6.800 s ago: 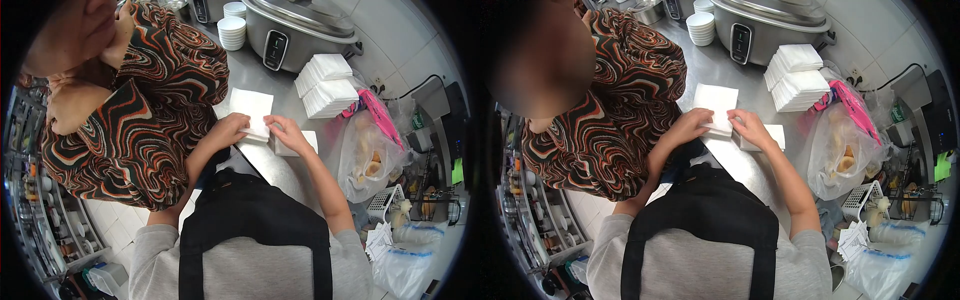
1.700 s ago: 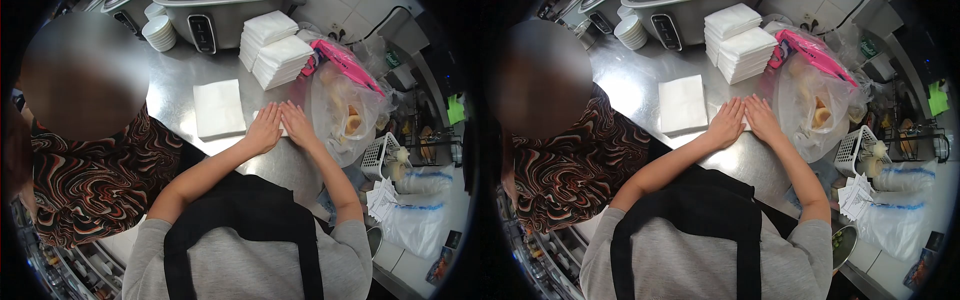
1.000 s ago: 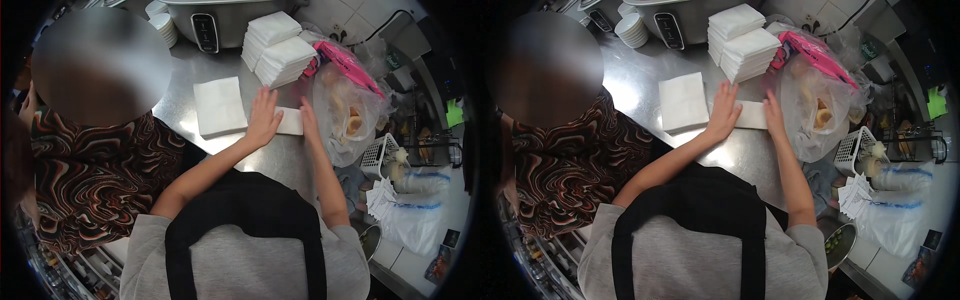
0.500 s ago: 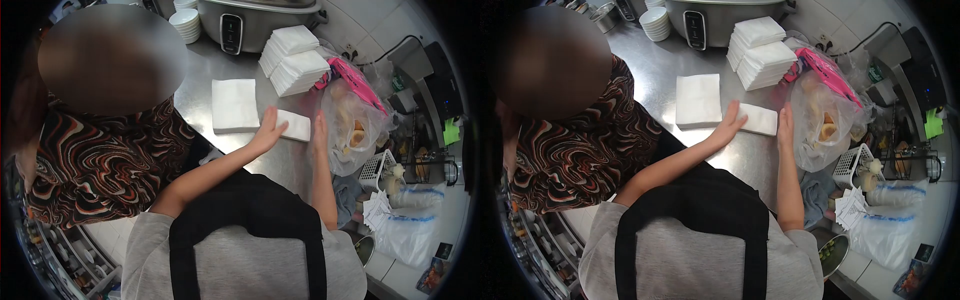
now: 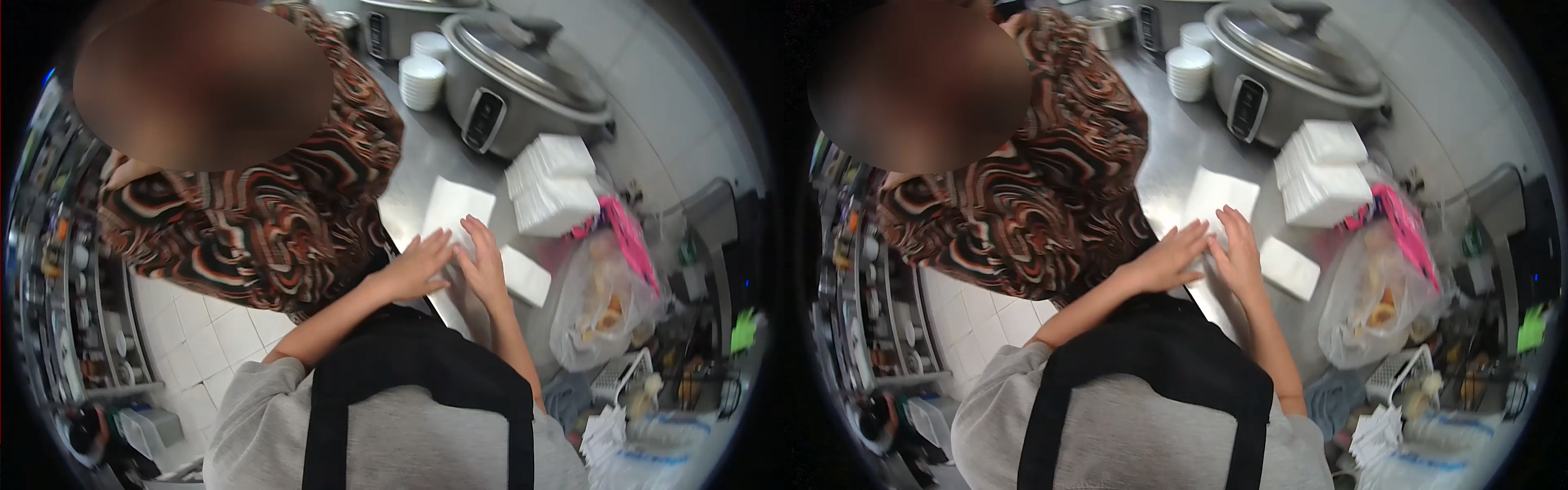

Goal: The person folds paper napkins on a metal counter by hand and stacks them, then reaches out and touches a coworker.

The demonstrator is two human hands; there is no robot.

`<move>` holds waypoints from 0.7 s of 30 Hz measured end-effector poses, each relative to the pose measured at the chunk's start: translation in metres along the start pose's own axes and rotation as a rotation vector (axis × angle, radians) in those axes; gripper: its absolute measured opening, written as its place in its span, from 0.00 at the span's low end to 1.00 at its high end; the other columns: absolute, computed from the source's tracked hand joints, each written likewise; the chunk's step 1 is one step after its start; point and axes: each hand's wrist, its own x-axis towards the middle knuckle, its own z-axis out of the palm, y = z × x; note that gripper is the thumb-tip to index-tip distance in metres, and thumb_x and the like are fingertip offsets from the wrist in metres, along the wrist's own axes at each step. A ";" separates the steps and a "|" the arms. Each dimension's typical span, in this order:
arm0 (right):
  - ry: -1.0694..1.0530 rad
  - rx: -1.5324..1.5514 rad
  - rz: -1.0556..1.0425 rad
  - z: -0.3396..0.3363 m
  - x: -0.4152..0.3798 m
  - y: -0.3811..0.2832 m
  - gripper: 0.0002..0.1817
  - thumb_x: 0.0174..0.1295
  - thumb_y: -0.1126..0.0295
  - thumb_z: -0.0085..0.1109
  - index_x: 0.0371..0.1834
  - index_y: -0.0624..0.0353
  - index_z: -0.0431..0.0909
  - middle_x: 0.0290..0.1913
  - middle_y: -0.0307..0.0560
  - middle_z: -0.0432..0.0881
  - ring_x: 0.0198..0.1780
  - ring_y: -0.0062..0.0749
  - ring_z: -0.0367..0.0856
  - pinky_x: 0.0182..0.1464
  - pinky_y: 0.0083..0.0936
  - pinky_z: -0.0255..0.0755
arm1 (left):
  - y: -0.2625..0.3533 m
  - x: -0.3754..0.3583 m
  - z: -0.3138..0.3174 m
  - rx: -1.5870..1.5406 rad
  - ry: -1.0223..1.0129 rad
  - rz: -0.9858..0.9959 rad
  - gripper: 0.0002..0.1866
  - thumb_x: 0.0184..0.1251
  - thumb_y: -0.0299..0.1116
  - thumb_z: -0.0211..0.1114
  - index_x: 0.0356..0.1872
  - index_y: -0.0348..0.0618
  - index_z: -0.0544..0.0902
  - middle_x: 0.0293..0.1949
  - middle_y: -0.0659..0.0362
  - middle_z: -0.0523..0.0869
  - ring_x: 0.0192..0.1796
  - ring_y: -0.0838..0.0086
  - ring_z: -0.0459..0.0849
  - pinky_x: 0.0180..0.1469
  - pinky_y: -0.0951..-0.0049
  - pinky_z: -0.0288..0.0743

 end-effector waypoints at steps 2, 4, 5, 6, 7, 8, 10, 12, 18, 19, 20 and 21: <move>-0.001 0.159 -0.063 0.003 0.024 -0.026 0.30 0.59 0.66 0.59 0.65 0.63 0.64 0.67 0.60 0.64 0.69 0.52 0.60 0.69 0.39 0.55 | 0.020 -0.021 -0.029 -0.021 0.182 0.029 0.34 0.62 0.42 0.64 0.65 0.36 0.64 0.67 0.41 0.63 0.71 0.49 0.60 0.67 0.45 0.57; 0.007 0.252 -0.142 0.008 0.053 -0.054 0.34 0.58 0.64 0.61 0.67 0.63 0.61 0.68 0.60 0.61 0.70 0.52 0.59 0.70 0.39 0.54 | 0.037 -0.046 -0.065 -0.119 0.361 0.094 0.25 0.60 0.36 0.65 0.57 0.37 0.73 0.60 0.46 0.73 0.64 0.54 0.70 0.63 0.49 0.64; 0.024 0.335 -0.192 0.011 0.067 -0.066 0.38 0.57 0.63 0.63 0.69 0.63 0.58 0.70 0.61 0.59 0.70 0.53 0.59 0.70 0.38 0.53 | 0.053 -0.065 -0.083 -0.201 0.459 0.074 0.24 0.57 0.34 0.67 0.55 0.38 0.75 0.56 0.47 0.75 0.61 0.54 0.72 0.61 0.51 0.65; 0.023 0.342 -0.205 0.015 0.080 -0.075 0.38 0.57 0.63 0.63 0.69 0.63 0.58 0.70 0.61 0.59 0.70 0.53 0.59 0.70 0.38 0.53 | 0.067 -0.085 -0.099 -0.281 0.556 0.057 0.23 0.54 0.33 0.70 0.52 0.38 0.77 0.53 0.48 0.78 0.58 0.54 0.75 0.59 0.53 0.66; 0.038 0.340 -0.266 0.018 0.094 -0.083 0.43 0.54 0.61 0.66 0.70 0.63 0.54 0.70 0.62 0.58 0.71 0.53 0.58 0.70 0.38 0.53 | 0.074 -0.107 -0.112 -0.062 0.750 0.079 0.26 0.51 0.32 0.72 0.53 0.39 0.76 0.55 0.47 0.76 0.60 0.54 0.73 0.61 0.54 0.65; 0.054 0.337 -0.328 0.021 0.109 -0.090 0.48 0.51 0.59 0.69 0.72 0.63 0.51 0.71 0.63 0.56 0.71 0.53 0.58 0.71 0.38 0.52 | 0.077 -0.122 -0.120 0.164 0.939 0.103 0.29 0.47 0.32 0.74 0.54 0.39 0.75 0.58 0.47 0.73 0.62 0.54 0.71 0.63 0.55 0.63; 0.027 0.467 -0.357 0.041 0.141 -0.091 0.52 0.48 0.60 0.72 0.72 0.63 0.49 0.70 0.63 0.56 0.71 0.52 0.58 0.71 0.37 0.52 | 0.073 -0.130 -0.123 0.352 1.343 -0.077 0.39 0.43 0.32 0.76 0.61 0.40 0.69 0.67 0.43 0.62 0.69 0.49 0.62 0.69 0.55 0.55; -0.003 0.597 -0.375 0.056 0.146 -0.100 0.55 0.45 0.60 0.74 0.73 0.62 0.46 0.70 0.64 0.56 0.71 0.51 0.57 0.71 0.37 0.51 | 0.075 -0.129 -0.132 0.372 1.315 -0.350 0.50 0.41 0.34 0.78 0.68 0.39 0.59 0.72 0.41 0.49 0.74 0.47 0.50 0.72 0.53 0.45; 0.015 0.680 -0.324 0.078 0.146 -0.114 0.61 0.33 0.67 0.79 0.72 0.62 0.47 0.63 0.60 0.61 0.67 0.50 0.59 0.69 0.38 0.55 | 0.071 -0.140 -0.155 0.499 1.141 -0.577 0.63 0.37 0.48 0.78 0.71 0.31 0.49 0.69 0.41 0.59 0.73 0.50 0.53 0.69 0.52 0.46; 0.068 0.571 -0.348 0.076 0.141 -0.120 0.59 0.33 0.68 0.78 0.71 0.61 0.49 0.62 0.60 0.61 0.66 0.52 0.60 0.68 0.38 0.55 | 0.070 -0.139 -0.157 0.525 1.098 -0.622 0.64 0.37 0.52 0.78 0.71 0.30 0.49 0.67 0.41 0.63 0.72 0.51 0.56 0.68 0.52 0.47; 0.121 0.465 -0.372 0.075 0.137 -0.128 0.58 0.34 0.68 0.78 0.71 0.61 0.50 0.61 0.60 0.62 0.64 0.53 0.62 0.67 0.38 0.56 | 0.069 -0.137 -0.161 0.527 1.133 -0.633 0.64 0.37 0.52 0.78 0.71 0.30 0.49 0.67 0.41 0.63 0.72 0.51 0.56 0.68 0.52 0.47; 0.180 0.432 -0.389 0.077 0.134 -0.133 0.52 0.35 0.68 0.77 0.67 0.60 0.56 0.59 0.59 0.62 0.62 0.54 0.63 0.65 0.38 0.58 | 0.068 -0.136 -0.165 0.564 1.122 -0.636 0.64 0.36 0.54 0.77 0.71 0.29 0.49 0.66 0.42 0.65 0.71 0.52 0.58 0.68 0.52 0.47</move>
